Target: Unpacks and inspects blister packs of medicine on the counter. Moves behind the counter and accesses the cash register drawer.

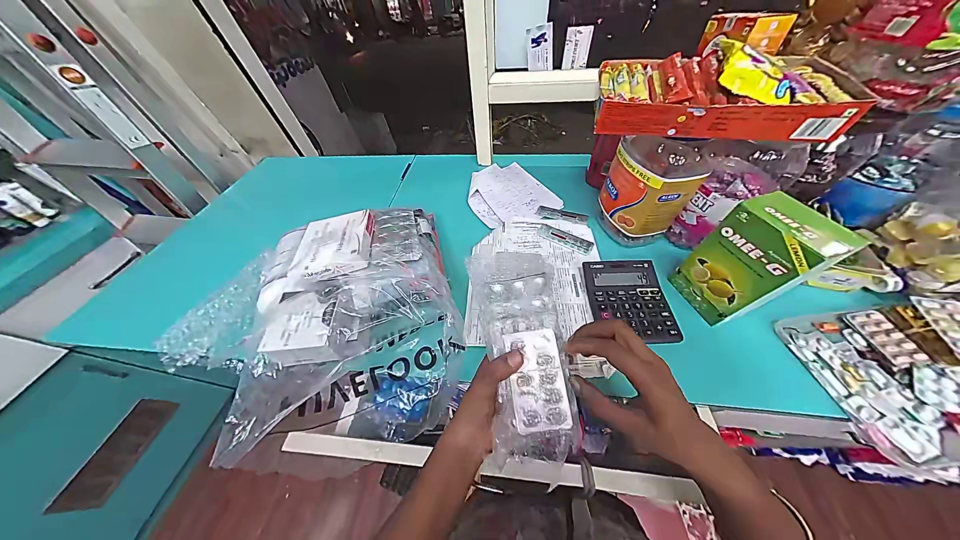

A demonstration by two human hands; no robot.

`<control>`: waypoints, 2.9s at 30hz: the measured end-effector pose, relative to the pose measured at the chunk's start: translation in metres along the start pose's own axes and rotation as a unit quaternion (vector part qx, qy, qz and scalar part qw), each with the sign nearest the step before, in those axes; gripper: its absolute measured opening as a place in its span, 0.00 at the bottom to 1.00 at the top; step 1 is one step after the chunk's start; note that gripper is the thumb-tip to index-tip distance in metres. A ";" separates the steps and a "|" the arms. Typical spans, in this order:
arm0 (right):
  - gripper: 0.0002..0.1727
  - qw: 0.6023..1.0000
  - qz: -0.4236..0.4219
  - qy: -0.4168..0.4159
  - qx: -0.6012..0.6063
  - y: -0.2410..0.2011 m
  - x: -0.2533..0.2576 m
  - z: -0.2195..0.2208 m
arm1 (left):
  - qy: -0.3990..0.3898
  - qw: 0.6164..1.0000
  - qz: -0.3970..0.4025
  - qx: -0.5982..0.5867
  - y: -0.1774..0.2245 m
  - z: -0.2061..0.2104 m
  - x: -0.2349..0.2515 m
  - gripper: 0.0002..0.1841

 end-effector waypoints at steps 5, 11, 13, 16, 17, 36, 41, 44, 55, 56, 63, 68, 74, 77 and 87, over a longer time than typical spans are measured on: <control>0.08 0.988 -0.055 0.022 -0.145 -0.010 0.001 0.000 | 0.035 0.999 0.004 0.041 -0.002 -0.003 0.000 0.17; 0.07 0.998 0.042 0.013 0.046 0.018 -0.005 0.001 | 0.021 0.999 0.008 0.031 -0.002 -0.002 0.000 0.17; 0.18 0.997 0.070 0.006 0.041 0.016 -0.010 0.004 | 0.027 0.999 0.024 0.029 0.002 -0.002 0.005 0.18; 0.41 0.985 0.161 -0.007 0.066 0.017 -0.021 0.020 | 0.029 0.997 0.044 0.064 0.000 -0.001 0.007 0.24; 0.49 0.978 0.196 -0.014 0.073 0.018 -0.024 0.026 | 0.027 0.996 0.048 0.075 -0.001 0.001 0.007 0.26; 0.62 0.904 0.371 0.017 0.209 0.078 -0.029 0.018 | 0.001 0.950 0.219 0.222 0.052 0.004 0.039 0.17; 0.18 0.662 0.432 0.154 0.593 0.095 -0.046 0.022 | 0.039 0.998 0.047 -0.013 0.042 0.004 0.047 0.19; 0.35 0.635 0.379 0.120 0.662 0.089 -0.038 0.026 | 0.008 0.998 0.037 -0.043 0.040 0.021 0.052 0.19; 0.54 0.839 0.446 0.049 0.307 0.104 -0.022 0.033 | -0.065 0.989 0.125 0.049 0.098 0.074 0.060 0.18; 0.62 0.858 0.446 0.042 0.252 0.104 -0.018 0.032 | -0.068 0.987 0.120 0.077 0.099 0.078 0.062 0.18; 0.64 0.906 0.400 0.007 0.138 0.113 0.000 0.047 | -0.150 0.965 0.137 0.164 0.136 0.129 0.053 0.15; 0.36 0.921 0.378 -0.011 0.096 0.126 -0.006 0.042 | -0.068 0.956 0.200 0.204 0.205 0.128 0.049 0.18; 0.66 0.949 0.315 -0.001 -0.011 0.089 0.039 0.051 | -0.106 0.936 0.278 0.187 0.264 0.143 0.029 0.17; 0.79 0.941 0.335 -0.026 -0.046 0.092 0.056 0.075 | -0.130 0.935 0.283 0.171 0.265 0.155 0.028 0.18; 0.31 0.816 0.447 0.115 0.348 0.131 0.007 0.047 | 0.238 0.475 0.510 0.676 0.413 0.118 -0.036 0.25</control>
Point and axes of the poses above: each hand's wrist, its own x-axis towards the middle knuckle, its own z-axis out of the palm, y = z × x, the point moved 9 cm from there along x, towards the middle knuckle, and after that the axes turned 12 degrees about -x, right-handed, at the moved point
